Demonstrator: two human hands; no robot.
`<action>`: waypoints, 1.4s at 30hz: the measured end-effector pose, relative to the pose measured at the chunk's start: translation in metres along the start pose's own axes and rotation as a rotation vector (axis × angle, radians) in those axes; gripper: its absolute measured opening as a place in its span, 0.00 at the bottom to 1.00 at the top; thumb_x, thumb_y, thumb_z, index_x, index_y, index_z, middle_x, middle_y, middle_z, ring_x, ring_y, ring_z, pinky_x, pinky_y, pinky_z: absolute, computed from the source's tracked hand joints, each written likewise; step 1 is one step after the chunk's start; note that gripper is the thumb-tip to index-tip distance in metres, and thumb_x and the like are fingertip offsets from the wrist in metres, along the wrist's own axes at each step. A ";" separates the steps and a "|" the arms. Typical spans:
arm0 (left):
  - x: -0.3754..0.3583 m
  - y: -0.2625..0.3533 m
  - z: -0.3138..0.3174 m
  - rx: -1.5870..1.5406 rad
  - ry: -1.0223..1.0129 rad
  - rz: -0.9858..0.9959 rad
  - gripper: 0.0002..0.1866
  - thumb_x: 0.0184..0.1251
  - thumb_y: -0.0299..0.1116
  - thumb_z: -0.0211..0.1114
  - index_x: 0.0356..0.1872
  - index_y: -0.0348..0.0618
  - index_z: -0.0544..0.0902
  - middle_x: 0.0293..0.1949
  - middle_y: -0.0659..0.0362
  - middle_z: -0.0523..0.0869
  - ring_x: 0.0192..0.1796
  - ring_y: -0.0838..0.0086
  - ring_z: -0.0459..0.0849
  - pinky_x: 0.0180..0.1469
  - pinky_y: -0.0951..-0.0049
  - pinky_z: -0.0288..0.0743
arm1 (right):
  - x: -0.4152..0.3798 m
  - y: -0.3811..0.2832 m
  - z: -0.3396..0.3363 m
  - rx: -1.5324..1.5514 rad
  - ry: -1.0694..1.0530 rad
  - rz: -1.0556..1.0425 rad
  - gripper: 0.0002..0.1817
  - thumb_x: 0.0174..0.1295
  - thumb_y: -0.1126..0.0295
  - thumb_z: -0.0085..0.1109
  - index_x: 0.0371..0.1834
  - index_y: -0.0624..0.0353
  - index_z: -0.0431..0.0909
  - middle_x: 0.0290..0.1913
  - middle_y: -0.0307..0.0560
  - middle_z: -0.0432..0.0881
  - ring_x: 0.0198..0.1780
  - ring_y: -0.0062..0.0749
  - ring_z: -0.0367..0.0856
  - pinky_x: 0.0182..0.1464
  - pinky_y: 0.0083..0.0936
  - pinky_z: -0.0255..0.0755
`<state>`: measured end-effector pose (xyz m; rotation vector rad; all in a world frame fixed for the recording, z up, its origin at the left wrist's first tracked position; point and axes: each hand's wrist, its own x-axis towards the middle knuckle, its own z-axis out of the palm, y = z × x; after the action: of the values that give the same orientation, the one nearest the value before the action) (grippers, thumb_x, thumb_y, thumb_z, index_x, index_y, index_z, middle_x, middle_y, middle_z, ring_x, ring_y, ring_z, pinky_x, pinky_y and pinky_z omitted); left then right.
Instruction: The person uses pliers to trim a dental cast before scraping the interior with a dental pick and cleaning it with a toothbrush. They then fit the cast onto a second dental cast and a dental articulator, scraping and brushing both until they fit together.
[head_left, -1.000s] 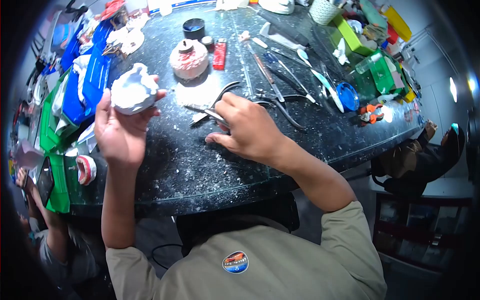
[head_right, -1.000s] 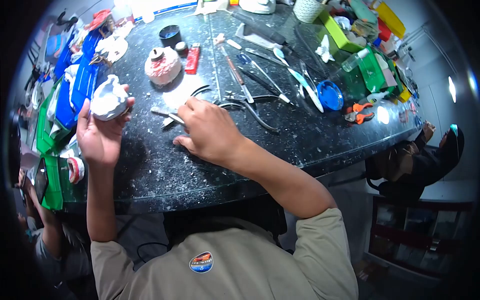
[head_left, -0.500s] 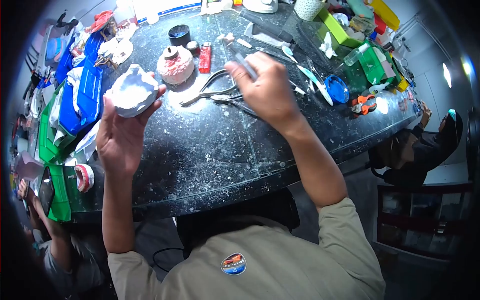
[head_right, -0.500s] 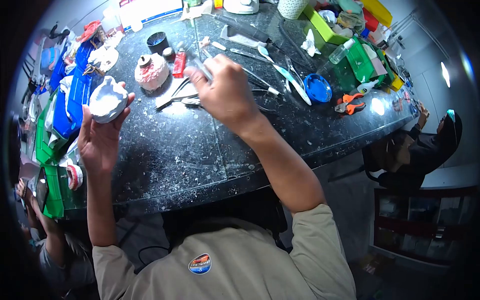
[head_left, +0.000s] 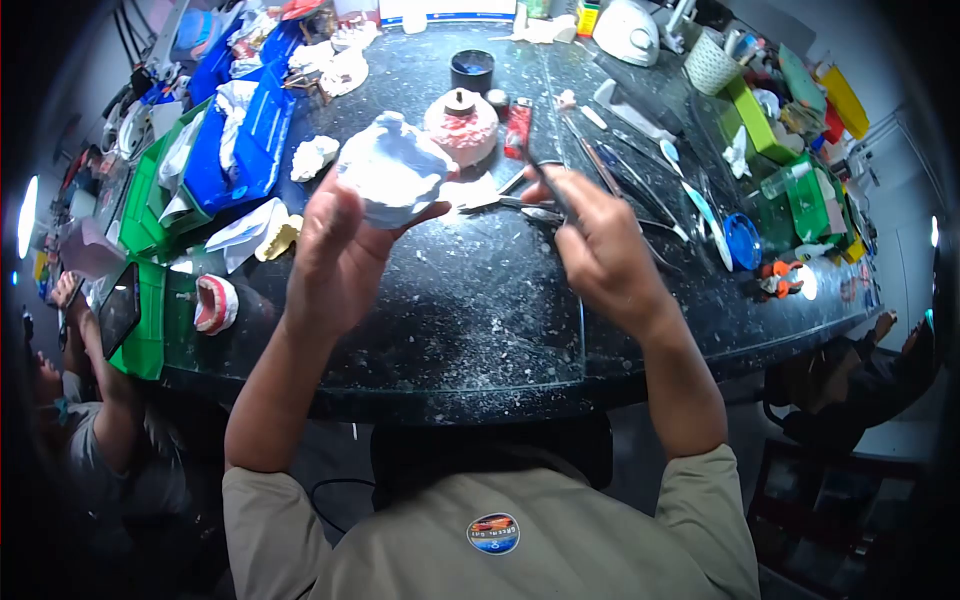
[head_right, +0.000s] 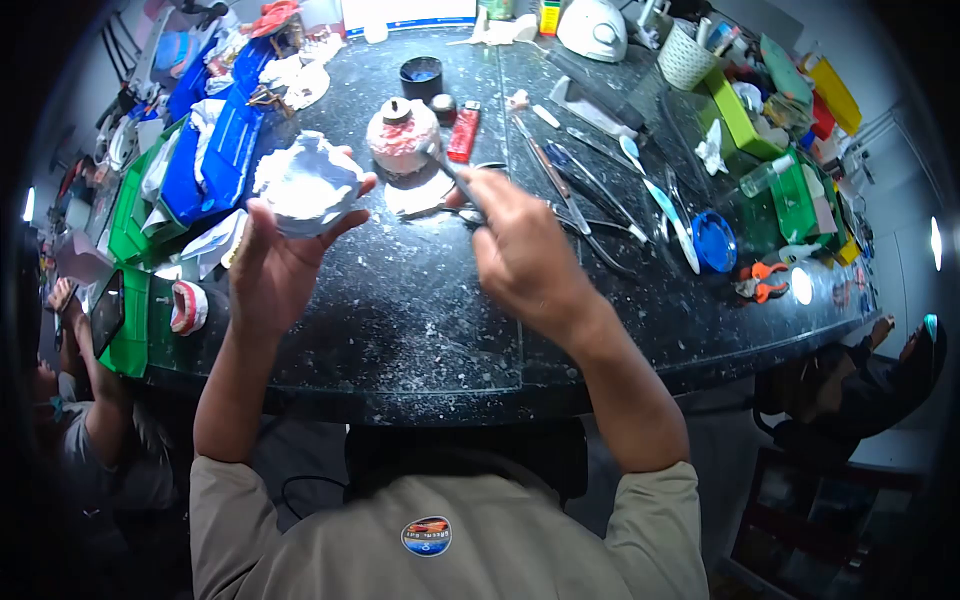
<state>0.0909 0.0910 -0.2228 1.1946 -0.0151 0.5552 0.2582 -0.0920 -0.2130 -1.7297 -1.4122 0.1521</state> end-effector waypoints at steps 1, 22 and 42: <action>0.001 -0.001 0.002 0.019 0.031 0.000 0.41 0.72 0.56 0.52 0.72 0.32 0.54 0.67 0.41 0.69 0.68 0.44 0.69 0.69 0.48 0.67 | -0.002 -0.005 0.005 0.018 -0.054 0.016 0.20 0.53 0.86 0.44 0.50 0.77 0.73 0.54 0.71 0.76 0.57 0.58 0.77 0.64 0.39 0.69; -0.007 -0.008 0.023 0.220 0.080 0.115 0.48 0.51 0.32 0.80 0.70 0.32 0.58 0.61 0.51 0.74 0.63 0.70 0.74 0.66 0.69 0.69 | -0.014 -0.013 0.026 -0.200 -0.067 0.034 0.23 0.50 0.84 0.43 0.52 0.75 0.74 0.62 0.70 0.71 0.65 0.59 0.70 0.69 0.41 0.61; -0.010 -0.016 0.031 0.401 0.102 0.250 0.50 0.47 0.32 0.82 0.67 0.31 0.57 0.58 0.50 0.74 0.62 0.69 0.75 0.65 0.69 0.72 | -0.013 -0.018 0.030 -0.154 -0.012 0.035 0.09 0.50 0.80 0.46 0.35 0.68 0.73 0.38 0.61 0.76 0.42 0.54 0.76 0.50 0.45 0.65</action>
<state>0.0975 0.0552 -0.2282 1.5644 0.0358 0.8660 0.2230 -0.0879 -0.2242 -1.8828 -1.4343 0.0749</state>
